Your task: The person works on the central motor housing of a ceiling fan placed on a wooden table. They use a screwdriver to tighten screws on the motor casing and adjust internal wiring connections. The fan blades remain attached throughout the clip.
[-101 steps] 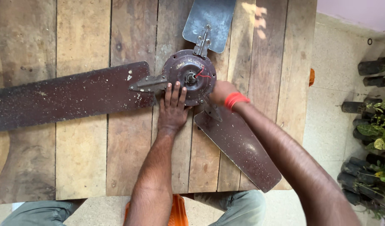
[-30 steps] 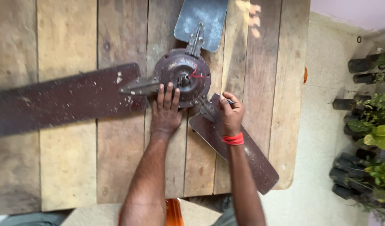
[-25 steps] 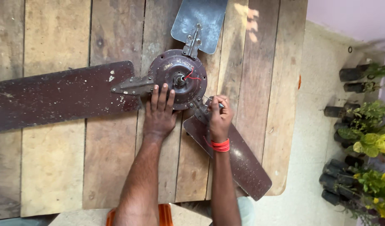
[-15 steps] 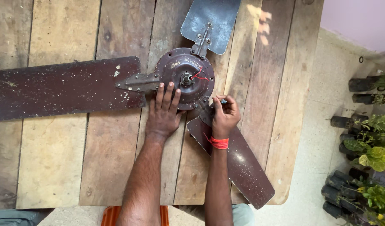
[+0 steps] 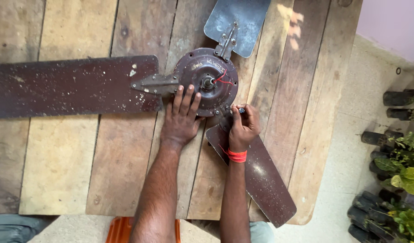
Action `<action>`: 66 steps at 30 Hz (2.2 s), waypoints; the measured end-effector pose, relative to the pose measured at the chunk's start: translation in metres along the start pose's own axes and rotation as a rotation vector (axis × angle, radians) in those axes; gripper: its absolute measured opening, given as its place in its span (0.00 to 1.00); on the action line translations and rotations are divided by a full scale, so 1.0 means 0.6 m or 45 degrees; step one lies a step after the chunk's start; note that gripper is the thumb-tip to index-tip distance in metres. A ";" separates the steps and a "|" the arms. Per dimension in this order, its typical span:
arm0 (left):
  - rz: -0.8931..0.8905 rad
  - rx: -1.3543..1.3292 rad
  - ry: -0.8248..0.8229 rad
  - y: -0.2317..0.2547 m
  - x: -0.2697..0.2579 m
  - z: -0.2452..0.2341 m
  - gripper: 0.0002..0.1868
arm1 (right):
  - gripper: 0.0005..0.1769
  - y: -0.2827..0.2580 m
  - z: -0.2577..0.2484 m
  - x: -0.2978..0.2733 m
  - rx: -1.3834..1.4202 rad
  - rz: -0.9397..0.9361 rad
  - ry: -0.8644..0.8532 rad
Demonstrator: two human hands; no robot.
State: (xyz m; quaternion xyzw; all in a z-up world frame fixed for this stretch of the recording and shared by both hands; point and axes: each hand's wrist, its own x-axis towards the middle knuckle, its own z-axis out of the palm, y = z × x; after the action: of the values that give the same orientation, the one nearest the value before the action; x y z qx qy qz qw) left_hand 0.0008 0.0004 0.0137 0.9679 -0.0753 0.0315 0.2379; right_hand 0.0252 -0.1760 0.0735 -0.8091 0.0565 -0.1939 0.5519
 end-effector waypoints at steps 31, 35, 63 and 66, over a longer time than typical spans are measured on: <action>0.013 0.036 0.026 0.002 0.000 0.003 0.54 | 0.09 -0.004 -0.006 0.019 0.043 -0.073 -0.147; 0.018 0.000 0.033 0.001 -0.001 0.004 0.59 | 0.10 -0.021 -0.013 0.025 -0.152 -0.235 -0.252; 0.022 -0.041 0.044 0.001 0.001 0.000 0.64 | 0.08 -0.099 -0.073 0.150 -0.984 -0.849 -1.303; 0.003 -0.053 0.010 0.001 -0.004 0.003 0.64 | 0.07 -0.093 -0.059 0.175 -1.249 -0.965 -1.569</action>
State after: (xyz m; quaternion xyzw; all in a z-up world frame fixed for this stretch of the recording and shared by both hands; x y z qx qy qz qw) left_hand -0.0020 -0.0010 0.0120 0.9625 -0.0760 0.0339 0.2582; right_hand 0.1012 -0.2177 0.1619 -0.8805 -0.4476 0.1537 -0.0278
